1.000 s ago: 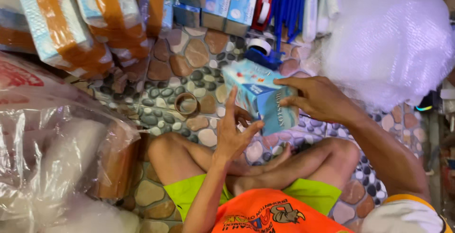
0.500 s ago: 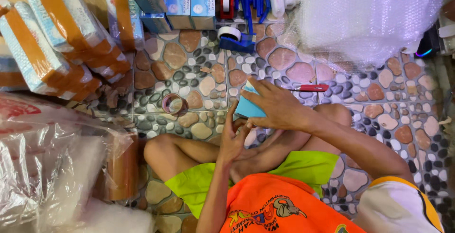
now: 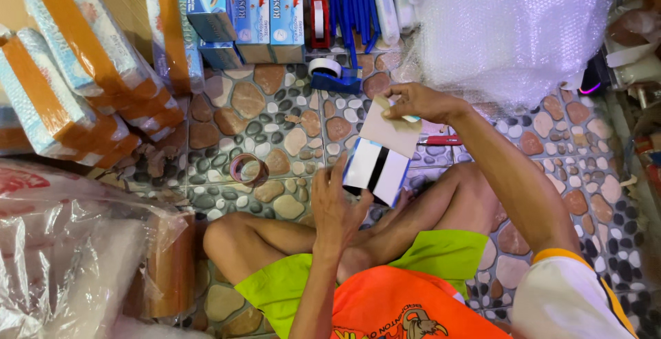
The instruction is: The person sits on the floor and packs a black electronic device into a cardboard box. They wrap the box in bubble wrap and then seal it with brown packing tape. The person repeats this process for a second box, wrapping and taping it before placing it aside.
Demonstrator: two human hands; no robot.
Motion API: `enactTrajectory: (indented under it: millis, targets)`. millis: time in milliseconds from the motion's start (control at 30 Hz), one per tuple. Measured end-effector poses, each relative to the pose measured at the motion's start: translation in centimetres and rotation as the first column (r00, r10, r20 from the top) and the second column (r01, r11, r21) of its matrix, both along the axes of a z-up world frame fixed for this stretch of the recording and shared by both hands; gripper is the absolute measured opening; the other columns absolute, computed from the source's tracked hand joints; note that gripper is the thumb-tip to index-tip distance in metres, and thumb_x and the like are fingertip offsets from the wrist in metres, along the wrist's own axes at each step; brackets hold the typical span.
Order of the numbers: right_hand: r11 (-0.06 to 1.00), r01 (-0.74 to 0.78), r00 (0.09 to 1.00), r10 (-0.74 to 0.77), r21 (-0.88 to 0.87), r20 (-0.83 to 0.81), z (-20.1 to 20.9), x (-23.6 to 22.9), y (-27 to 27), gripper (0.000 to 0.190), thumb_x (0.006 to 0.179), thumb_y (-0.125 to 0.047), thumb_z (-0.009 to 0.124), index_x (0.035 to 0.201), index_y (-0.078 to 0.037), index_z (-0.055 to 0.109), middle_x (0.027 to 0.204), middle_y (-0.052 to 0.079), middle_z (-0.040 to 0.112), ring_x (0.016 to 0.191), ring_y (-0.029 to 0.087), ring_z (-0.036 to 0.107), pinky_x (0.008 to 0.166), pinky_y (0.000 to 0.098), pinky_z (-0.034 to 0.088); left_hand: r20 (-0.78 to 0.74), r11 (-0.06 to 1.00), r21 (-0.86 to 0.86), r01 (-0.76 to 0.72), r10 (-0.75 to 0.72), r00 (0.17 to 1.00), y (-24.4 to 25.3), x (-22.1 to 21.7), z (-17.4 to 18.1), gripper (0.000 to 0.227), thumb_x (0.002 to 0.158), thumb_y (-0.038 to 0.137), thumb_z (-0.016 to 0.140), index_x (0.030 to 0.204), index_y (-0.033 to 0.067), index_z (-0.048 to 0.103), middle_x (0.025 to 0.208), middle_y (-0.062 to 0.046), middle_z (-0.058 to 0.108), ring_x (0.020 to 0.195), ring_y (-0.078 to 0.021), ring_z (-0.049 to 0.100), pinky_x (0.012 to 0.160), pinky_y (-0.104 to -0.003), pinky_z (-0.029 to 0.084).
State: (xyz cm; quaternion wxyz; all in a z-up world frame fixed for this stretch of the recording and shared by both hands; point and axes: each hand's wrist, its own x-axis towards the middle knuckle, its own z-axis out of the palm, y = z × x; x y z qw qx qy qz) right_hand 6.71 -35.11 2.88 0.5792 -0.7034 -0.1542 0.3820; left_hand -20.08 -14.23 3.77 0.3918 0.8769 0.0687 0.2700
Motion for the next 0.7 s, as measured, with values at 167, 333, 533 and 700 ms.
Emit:
enactTrajectory:
  millis: [167, 333, 533, 700]
  targets:
    - [0.950, -0.159, 0.978, 0.189, -0.267, 0.091, -2.0, -1.8, -0.5, 0.083, 0.075, -0.012, 0.094, 0.146, 0.002, 0.055, 0.108, 0.025, 0.074, 0.089, 0.025, 0.075, 0.079, 0.0354, 0.064, 0.121, 0.987, -0.069, 0.147, -0.138, 0.983, 0.9, 2.5, -1.2, 0.026, 0.081, 0.025, 0.089, 0.106, 0.0208, 0.082, 0.091, 0.005, 0.073, 0.079, -0.0176, 0.075, 0.072, -0.027, 0.059]
    - [0.940, 0.235, 0.142, 0.220, -0.248, 0.965, 4.9, -7.1, -1.9, 0.025, 0.087, -0.026, 0.089, 0.107, -0.016, 0.077, 0.093, 0.004, 0.069, 0.078, 0.023, 0.065, 0.076, 0.0390, 0.051, 0.017, 0.933, -0.355, -0.057, 0.068, 0.998, 1.4, 2.0, -2.7, 0.023, 0.096, 0.017, 0.076, 0.118, 0.0093, 0.077, 0.106, -0.015, 0.080, 0.093, -0.0343, 0.077, 0.075, -0.040, 0.061]
    - [0.795, 0.090, -0.165, 0.606, -0.600, 0.778, 7.2, -15.8, -0.9, 0.061, 0.075, -0.019, 0.083, 0.132, -0.024, 0.060, 0.137, 0.012, 0.059, 0.123, 0.028, 0.059, 0.112, 0.0521, 0.038, 0.009, 0.535, -0.845, -0.016, 0.044, 0.999, 0.2, 3.5, -4.9, 0.038, 0.098, 0.008, 0.069, 0.135, 0.0061, 0.070, 0.110, -0.008, 0.071, 0.102, -0.0124, 0.063, 0.098, -0.032, 0.054]
    - [0.948, -0.118, -0.233, 0.264, -0.296, 0.936, 4.0, -16.9, -1.6, 0.019, 0.102, -0.014, 0.064, 0.085, -0.012, 0.056, 0.107, 0.013, 0.069, 0.102, 0.031, 0.070, 0.101, 0.0542, 0.051, 0.024, 0.612, -0.791, 0.001, 0.029, 0.999, 0.5, 2.6, -6.0, 0.038, 0.103, 0.023, 0.068, 0.137, 0.0048, 0.071, 0.135, -0.019, 0.071, 0.131, -0.0247, 0.062, 0.117, -0.040, 0.042]
